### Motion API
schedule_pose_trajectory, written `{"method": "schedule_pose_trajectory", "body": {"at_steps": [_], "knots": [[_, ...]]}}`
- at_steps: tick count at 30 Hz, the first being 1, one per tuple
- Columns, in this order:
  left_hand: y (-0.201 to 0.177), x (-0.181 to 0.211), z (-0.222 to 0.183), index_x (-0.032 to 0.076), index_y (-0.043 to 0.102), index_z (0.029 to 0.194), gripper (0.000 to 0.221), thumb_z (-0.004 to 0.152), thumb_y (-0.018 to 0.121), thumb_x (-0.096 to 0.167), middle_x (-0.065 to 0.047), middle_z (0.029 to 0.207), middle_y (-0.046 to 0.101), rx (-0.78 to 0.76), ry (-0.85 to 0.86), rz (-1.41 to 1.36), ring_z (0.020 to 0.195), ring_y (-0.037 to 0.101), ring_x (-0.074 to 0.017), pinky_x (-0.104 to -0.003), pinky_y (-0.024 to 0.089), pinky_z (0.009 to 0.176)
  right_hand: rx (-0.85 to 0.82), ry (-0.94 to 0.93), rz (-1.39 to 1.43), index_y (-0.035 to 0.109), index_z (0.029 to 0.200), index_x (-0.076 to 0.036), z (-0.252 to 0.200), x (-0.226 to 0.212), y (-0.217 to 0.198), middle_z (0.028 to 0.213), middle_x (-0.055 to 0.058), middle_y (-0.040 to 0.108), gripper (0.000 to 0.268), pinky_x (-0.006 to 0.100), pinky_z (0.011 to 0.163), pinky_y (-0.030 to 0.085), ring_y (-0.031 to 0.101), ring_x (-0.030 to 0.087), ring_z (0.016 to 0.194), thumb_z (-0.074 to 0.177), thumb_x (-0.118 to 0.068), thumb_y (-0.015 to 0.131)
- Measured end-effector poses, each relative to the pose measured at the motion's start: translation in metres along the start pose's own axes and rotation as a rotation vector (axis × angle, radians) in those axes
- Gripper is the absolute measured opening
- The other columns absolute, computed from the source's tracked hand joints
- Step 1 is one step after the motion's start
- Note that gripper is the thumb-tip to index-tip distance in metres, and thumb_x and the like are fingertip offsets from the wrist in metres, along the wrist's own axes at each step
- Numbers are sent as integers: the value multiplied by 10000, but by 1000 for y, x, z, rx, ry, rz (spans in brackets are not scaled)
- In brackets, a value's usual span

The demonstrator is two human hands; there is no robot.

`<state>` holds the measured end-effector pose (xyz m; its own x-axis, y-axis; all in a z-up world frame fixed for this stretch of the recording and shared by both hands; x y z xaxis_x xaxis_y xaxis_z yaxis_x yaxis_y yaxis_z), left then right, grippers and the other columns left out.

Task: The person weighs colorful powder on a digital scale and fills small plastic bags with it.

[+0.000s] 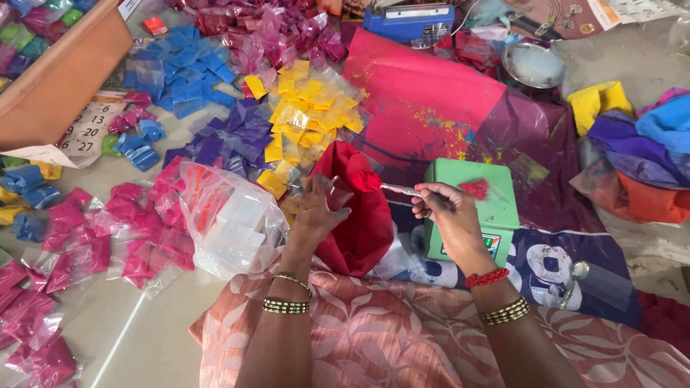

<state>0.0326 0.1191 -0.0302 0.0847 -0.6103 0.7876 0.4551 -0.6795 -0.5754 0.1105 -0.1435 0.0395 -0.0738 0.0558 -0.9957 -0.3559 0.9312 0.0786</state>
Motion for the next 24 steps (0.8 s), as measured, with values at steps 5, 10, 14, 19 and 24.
{"method": "schedule_pose_trajectory", "body": {"at_steps": [5, 10, 14, 19, 24], "knots": [[14, -1, -3, 62, 447, 1252, 745, 678, 897, 216, -201, 1279, 589, -85, 17, -52, 1222, 555, -427, -494, 468, 1044, -59, 21, -49, 698, 1120, 78, 0, -21, 1, 908, 112, 715, 209, 297, 681, 572, 678, 157, 749, 1015, -71, 596], [14, 11, -5, 73, 428, 1273, 774, 679, 902, 220, -216, 1284, 551, -130, 1, 7, 1249, 499, -441, -510, 422, 1076, -100, 37, -109, 696, 1120, 83, 1, -21, 1, 900, 111, 721, 215, 293, 669, 567, 682, 158, 730, 1008, -77, 606], [17, 16, -7, 84, 431, 1272, 771, 674, 900, 217, -205, 1283, 562, -179, -29, -16, 1260, 507, -430, -500, 440, 1062, -143, 8, -197, 695, 1127, 94, 3, -28, 9, 874, 115, 717, 221, 291, 668, 573, 678, 152, 718, 1013, -67, 596], [23, 13, -3, 75, 439, 1253, 786, 640, 913, 206, -212, 1273, 563, -163, 24, -56, 1237, 526, -433, -483, 466, 1023, -190, -53, -454, 704, 1148, 53, 3, -32, 34, 885, 113, 738, 216, 296, 684, 595, 715, 155, 736, 1008, -32, 563], [23, -9, 7, 69, 493, 1209, 736, 640, 923, 251, -174, 1090, 656, -111, -91, -162, 1059, 667, -364, -427, 532, 927, -218, -973, -1211, 705, 1199, -16, -28, -63, 73, 1047, 197, 742, 396, 380, 715, 584, 720, 315, 842, 812, 43, 650]]}}
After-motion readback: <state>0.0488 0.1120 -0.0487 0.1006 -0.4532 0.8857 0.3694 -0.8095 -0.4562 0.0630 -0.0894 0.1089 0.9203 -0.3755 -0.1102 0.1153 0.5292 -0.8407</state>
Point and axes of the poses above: each hand's wrist, its own z-axis towards the middle knuckle, its own y-axis out of the palm, x = y × z, the point moved 2 cm from there along z, towards the middle knuckle
